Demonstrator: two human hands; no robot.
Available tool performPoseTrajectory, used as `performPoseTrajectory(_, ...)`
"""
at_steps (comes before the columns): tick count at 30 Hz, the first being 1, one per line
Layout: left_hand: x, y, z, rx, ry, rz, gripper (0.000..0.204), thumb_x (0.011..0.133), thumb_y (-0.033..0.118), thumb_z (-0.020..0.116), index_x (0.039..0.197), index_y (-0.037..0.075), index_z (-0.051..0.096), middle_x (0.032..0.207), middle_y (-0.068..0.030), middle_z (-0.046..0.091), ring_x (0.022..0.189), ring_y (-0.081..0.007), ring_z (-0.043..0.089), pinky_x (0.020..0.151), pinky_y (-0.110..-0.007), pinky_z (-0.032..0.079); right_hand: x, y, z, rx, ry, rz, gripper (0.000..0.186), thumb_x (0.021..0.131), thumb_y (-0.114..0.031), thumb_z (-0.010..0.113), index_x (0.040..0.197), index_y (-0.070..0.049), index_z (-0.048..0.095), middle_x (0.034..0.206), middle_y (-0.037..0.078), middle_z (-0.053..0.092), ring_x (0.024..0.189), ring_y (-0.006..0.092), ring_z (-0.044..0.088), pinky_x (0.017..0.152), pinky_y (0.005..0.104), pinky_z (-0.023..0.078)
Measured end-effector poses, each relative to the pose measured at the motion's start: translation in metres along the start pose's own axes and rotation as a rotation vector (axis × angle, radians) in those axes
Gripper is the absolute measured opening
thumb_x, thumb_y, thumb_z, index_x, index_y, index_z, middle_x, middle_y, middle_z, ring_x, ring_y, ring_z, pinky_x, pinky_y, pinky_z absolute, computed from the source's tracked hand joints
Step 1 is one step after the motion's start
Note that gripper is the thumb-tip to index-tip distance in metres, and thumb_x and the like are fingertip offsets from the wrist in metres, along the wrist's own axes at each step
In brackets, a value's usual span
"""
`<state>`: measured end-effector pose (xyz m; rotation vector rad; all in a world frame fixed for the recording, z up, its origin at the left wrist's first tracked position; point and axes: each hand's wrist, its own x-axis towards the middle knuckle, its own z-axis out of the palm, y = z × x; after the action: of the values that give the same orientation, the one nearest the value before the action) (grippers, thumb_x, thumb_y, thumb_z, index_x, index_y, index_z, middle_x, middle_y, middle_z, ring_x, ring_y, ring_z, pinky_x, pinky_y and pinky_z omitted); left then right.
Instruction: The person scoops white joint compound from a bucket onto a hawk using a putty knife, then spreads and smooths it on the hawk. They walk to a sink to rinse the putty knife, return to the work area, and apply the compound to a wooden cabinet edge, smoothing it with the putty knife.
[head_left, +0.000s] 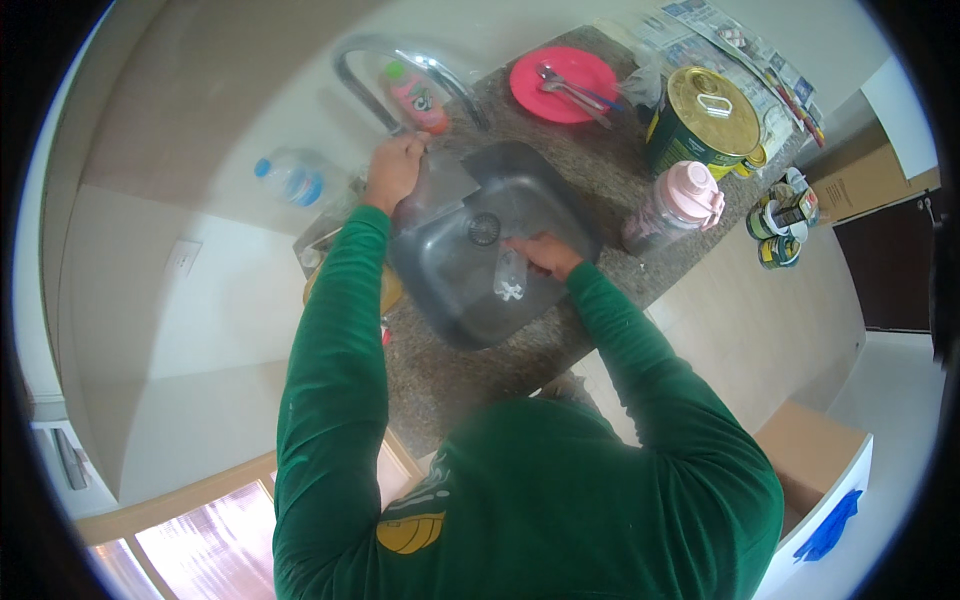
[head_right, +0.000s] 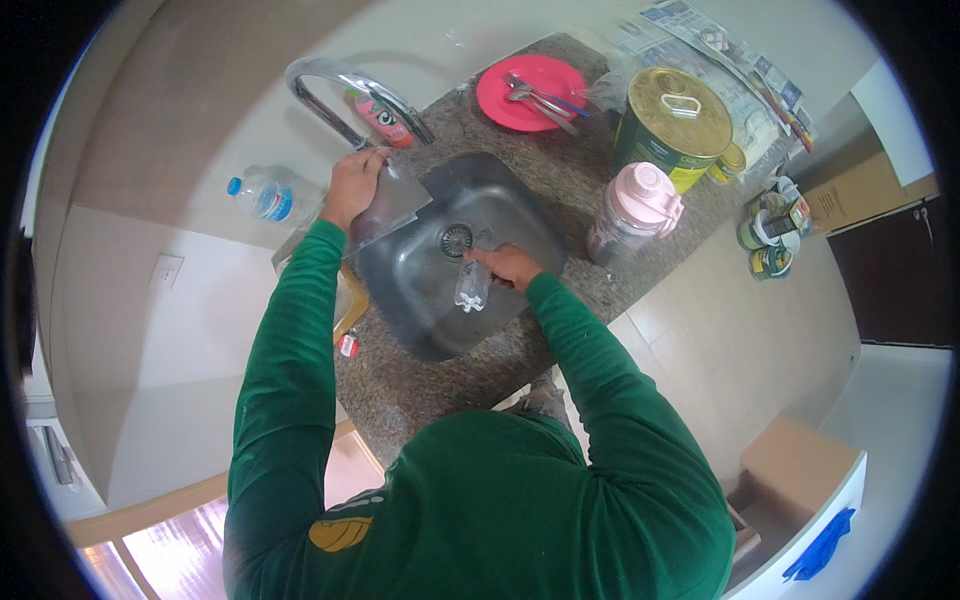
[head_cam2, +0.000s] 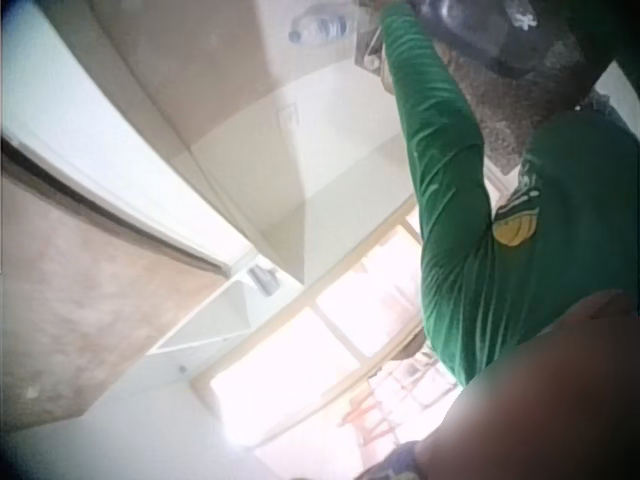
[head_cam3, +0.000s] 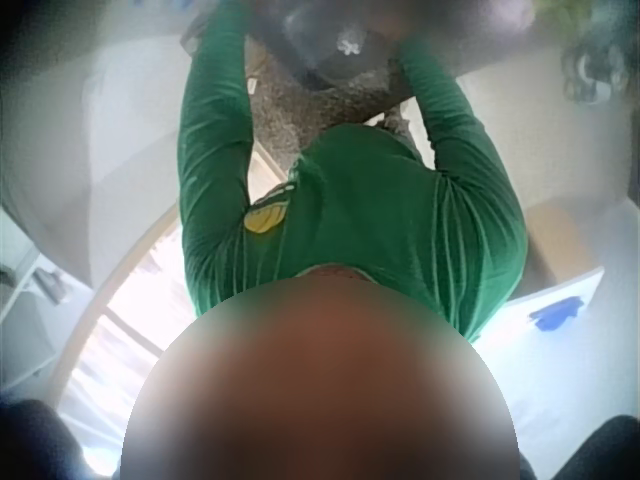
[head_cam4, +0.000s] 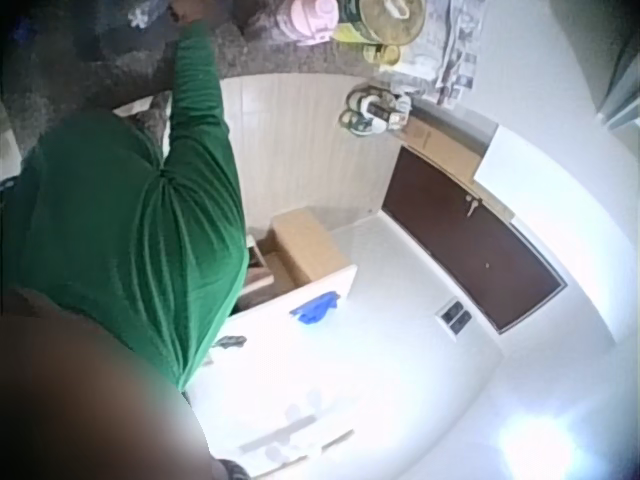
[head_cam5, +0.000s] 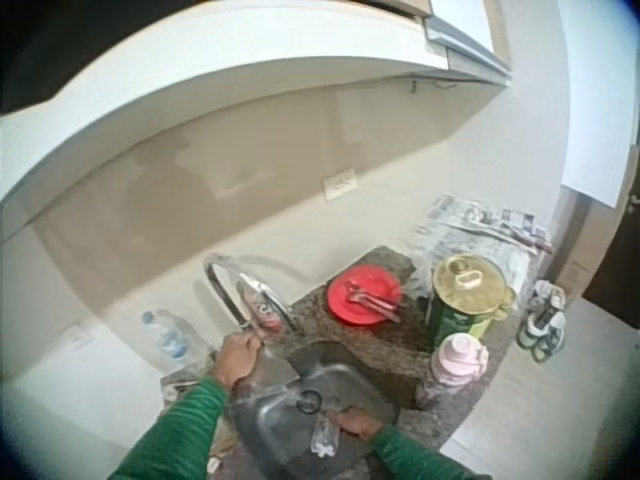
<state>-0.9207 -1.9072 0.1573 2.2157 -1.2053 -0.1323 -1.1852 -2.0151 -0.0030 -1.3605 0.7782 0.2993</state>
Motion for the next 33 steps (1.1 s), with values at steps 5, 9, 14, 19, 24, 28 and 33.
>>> performPoseTrajectory(5,0.006,0.007,0.001,0.062,-0.031,0.004,0.038,0.103,0.033,0.052,0.111,0.004,0.074,0.105,-0.0255,0.07,0.103,-0.0455,0.065,0.089,-0.049,0.05,-0.008,-0.005,-0.001,0.065,-0.006,0.044,0.054,0.088,-0.059,0.071,0.084,-0.005,0.068,0.063,0.001,0.049,0.054,0.0137,0.043,0.051,0.0329,0.032)
performPoseTrajectory(9,0.004,0.007,0.001,0.033,-0.031,-0.012,0.04,0.103,0.036,0.051,0.109,0.003,0.073,0.103,-0.0271,0.07,0.101,-0.0473,0.064,0.089,-0.051,0.049,-0.004,-0.002,-0.001,0.093,-0.011,0.044,0.058,0.085,-0.062,0.073,0.077,-0.005,0.066,0.063,0.002,0.053,0.051,0.0128,0.043,0.047,0.0327,0.03)
performPoseTrajectory(14,0.006,-0.001,0.006,0.031,-0.051,-0.043,0.043,0.104,0.037,0.05,0.106,0.001,0.072,0.102,-0.0291,0.069,0.101,-0.0494,0.063,0.088,-0.052,0.049,-0.008,-0.004,-0.002,0.105,-0.013,0.041,0.053,0.088,-0.059,0.069,0.08,-0.007,0.067,0.062,0.0,0.048,0.053,0.0122,0.04,0.05,0.0325,0.029)
performPoseTrajectory(19,0.006,0.002,0.007,0.06,-0.028,-0.038,0.044,0.104,0.038,0.05,0.104,-0.001,0.072,0.101,-0.03,0.068,0.1,-0.05,0.063,0.089,-0.053,0.048,0.007,0.008,-0.004,-0.105,0.129,-0.112,0.059,0.085,-0.059,0.073,0.085,0.0,0.067,0.071,0.012,0.062,0.065,0.0255,0.062,0.058,0.0405,0.046)
performPoseTrajectory(24,-0.005,-0.006,0.01,0.098,-0.007,0.076,0.04,0.105,0.037,0.053,0.108,0.003,0.073,0.092,-0.022,0.073,0.089,-0.0403,0.071,0.083,-0.045,0.053,-0.003,0.007,0.003,-0.612,0.5,-0.344,0.066,0.087,-0.048,0.073,0.128,0.001,0.057,0.107,0.026,0.068,0.109,0.0465,0.067,0.093,0.0543,0.054)
performPoseTrajectory(28,-0.012,0.009,0.01,0.117,-0.063,0.032,0.04,0.105,0.035,0.052,0.103,0.001,0.072,0.091,-0.0219,0.073,0.091,-0.0433,0.069,0.084,-0.05,0.052,0.0,0.01,-0.002,-0.667,0.621,-0.436,0.064,0.088,-0.039,0.074,0.139,-0.009,0.048,0.118,0.023,0.065,0.111,0.0441,0.065,0.091,0.055,0.054)
performPoseTrajectory(33,-0.015,0.008,0.011,0.093,-0.05,0.025,0.041,0.105,0.035,0.051,0.098,0.0,0.071,0.089,-0.021,0.073,0.09,-0.0445,0.068,0.084,-0.051,0.052,-0.001,0.005,-0.008,-0.73,0.648,-0.562,0.058,0.087,-0.031,0.075,0.136,-0.011,0.05,0.117,0.022,0.064,0.108,0.0437,0.065,0.089,0.055,0.055)
